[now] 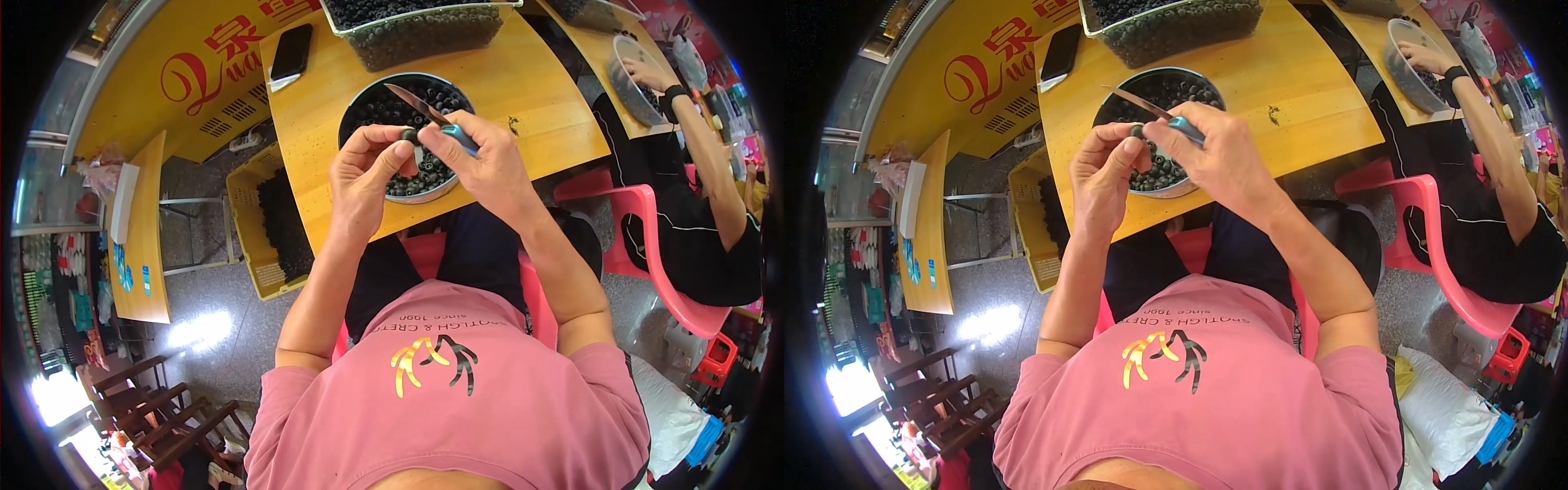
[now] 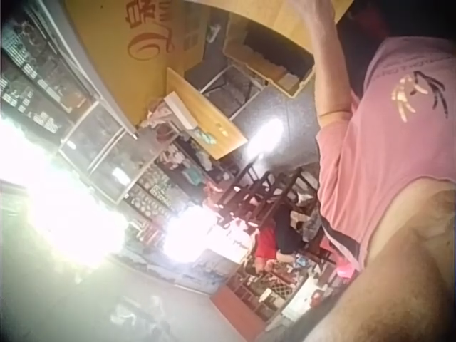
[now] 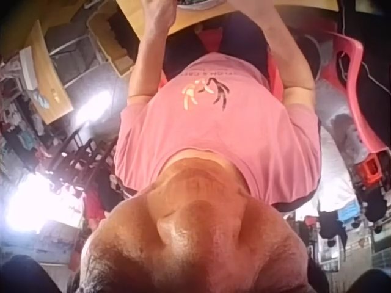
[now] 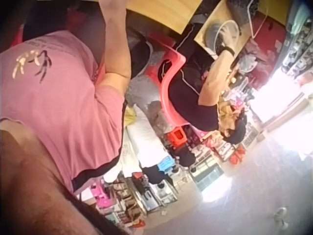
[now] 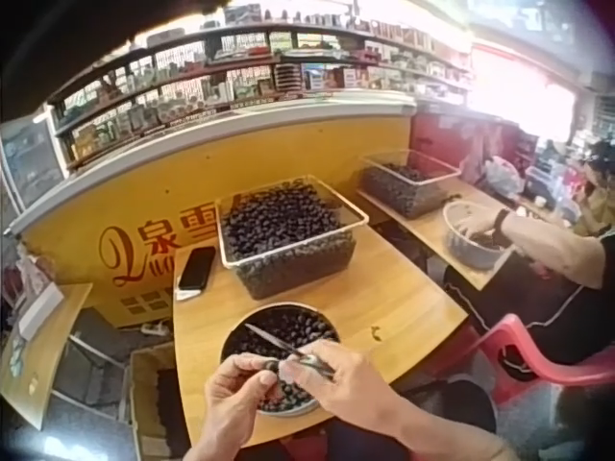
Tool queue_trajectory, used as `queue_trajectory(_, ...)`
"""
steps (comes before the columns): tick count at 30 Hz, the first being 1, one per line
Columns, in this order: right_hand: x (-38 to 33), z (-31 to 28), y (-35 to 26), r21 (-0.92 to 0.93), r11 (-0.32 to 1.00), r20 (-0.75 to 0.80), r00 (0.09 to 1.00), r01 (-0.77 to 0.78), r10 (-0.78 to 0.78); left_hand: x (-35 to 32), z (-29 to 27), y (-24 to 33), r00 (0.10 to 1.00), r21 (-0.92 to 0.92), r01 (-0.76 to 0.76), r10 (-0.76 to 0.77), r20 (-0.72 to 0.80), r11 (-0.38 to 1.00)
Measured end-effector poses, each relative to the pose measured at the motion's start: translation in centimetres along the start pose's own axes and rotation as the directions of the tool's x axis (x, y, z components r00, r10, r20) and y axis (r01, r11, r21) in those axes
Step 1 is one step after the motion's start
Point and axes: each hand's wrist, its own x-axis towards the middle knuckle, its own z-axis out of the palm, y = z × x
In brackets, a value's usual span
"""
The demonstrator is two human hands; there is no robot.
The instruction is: The recorder uses a small knife to peel the skin or extract parts from small black seeds at a workstation.
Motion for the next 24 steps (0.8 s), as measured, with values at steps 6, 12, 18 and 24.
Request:
queue_trajectory(6, 0.2, 0.7, 0.5, 0.328, 0.944, 0.033, 0.999, -0.026, 0.016, 0.1, 0.3, -0.4, 0.990, 0.054, -0.142, 0.141, 0.023, 0.988)
queue_trajectory(12, 0.4, 0.6, 0.3, 0.510, 0.848, 0.122, 0.988, -0.145, 0.095, -0.2, 0.3, -0.5, 0.982, 0.055, -0.179, 0.176, 0.068, 0.982)
queue_trajectory(18, 0.4, 0.9, 0.5, 0.511, 0.853, 0.090, 0.994, -0.101, 0.064, -0.2, 0.2, -0.6, 0.992, 0.026, -0.113, 0.112, 0.054, 0.993)
queue_trajectory(24, 0.3, 1.0, 0.3, 0.563, 0.816, 0.121, 0.990, -0.134, 0.079, -0.1, 0.3, -0.5, 0.987, 0.078, -0.150, 0.144, 0.076, 0.986)
